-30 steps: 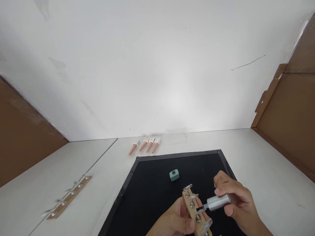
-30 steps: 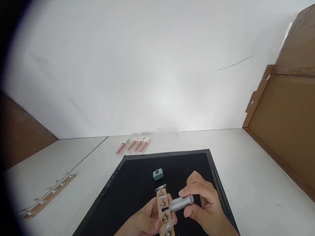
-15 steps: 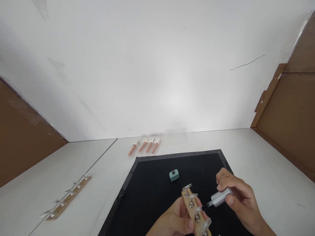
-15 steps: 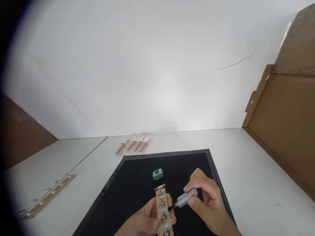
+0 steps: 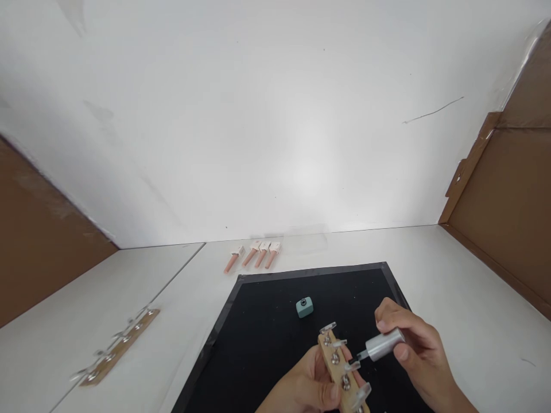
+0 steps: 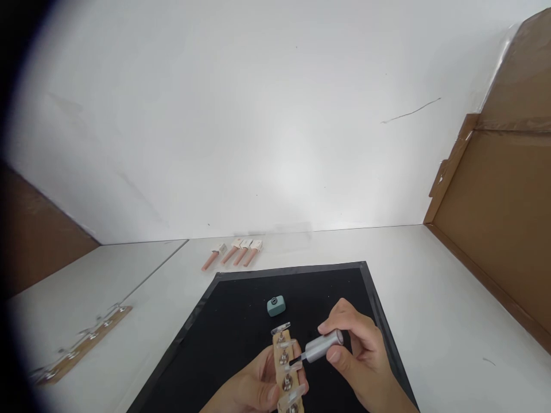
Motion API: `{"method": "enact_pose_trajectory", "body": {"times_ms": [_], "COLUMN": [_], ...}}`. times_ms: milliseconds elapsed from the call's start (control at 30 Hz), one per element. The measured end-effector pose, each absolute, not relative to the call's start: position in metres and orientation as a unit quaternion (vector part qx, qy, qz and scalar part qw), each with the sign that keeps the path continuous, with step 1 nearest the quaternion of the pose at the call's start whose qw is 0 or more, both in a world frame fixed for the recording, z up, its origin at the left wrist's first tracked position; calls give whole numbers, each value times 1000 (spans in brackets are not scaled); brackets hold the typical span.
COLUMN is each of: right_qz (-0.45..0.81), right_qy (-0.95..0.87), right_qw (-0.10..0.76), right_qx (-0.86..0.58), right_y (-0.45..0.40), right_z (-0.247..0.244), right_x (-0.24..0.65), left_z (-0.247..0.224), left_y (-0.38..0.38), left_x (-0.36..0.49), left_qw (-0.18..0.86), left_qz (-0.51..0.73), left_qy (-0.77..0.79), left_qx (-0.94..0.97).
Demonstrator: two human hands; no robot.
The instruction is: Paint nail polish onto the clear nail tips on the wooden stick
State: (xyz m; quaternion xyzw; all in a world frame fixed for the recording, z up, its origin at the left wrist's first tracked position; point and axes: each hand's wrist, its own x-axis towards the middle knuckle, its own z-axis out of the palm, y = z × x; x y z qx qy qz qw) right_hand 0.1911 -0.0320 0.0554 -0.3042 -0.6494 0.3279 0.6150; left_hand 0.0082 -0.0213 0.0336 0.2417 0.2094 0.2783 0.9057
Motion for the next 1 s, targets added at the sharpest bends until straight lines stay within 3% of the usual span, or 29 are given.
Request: {"method": "enact_pose_trajectory", "body": {"times_ms": [1000], "right_qz": [349], "right_qy": [-662], "right_qw": [600], "right_qx": [-283], "right_y": [-34], "right_z": [55], "right_x": [189], "left_z": [30], "left_y": [-17], "left_x": [8], "left_qw": [910], "left_qz": [259], "left_qy": [196], "left_qx": [258]}}
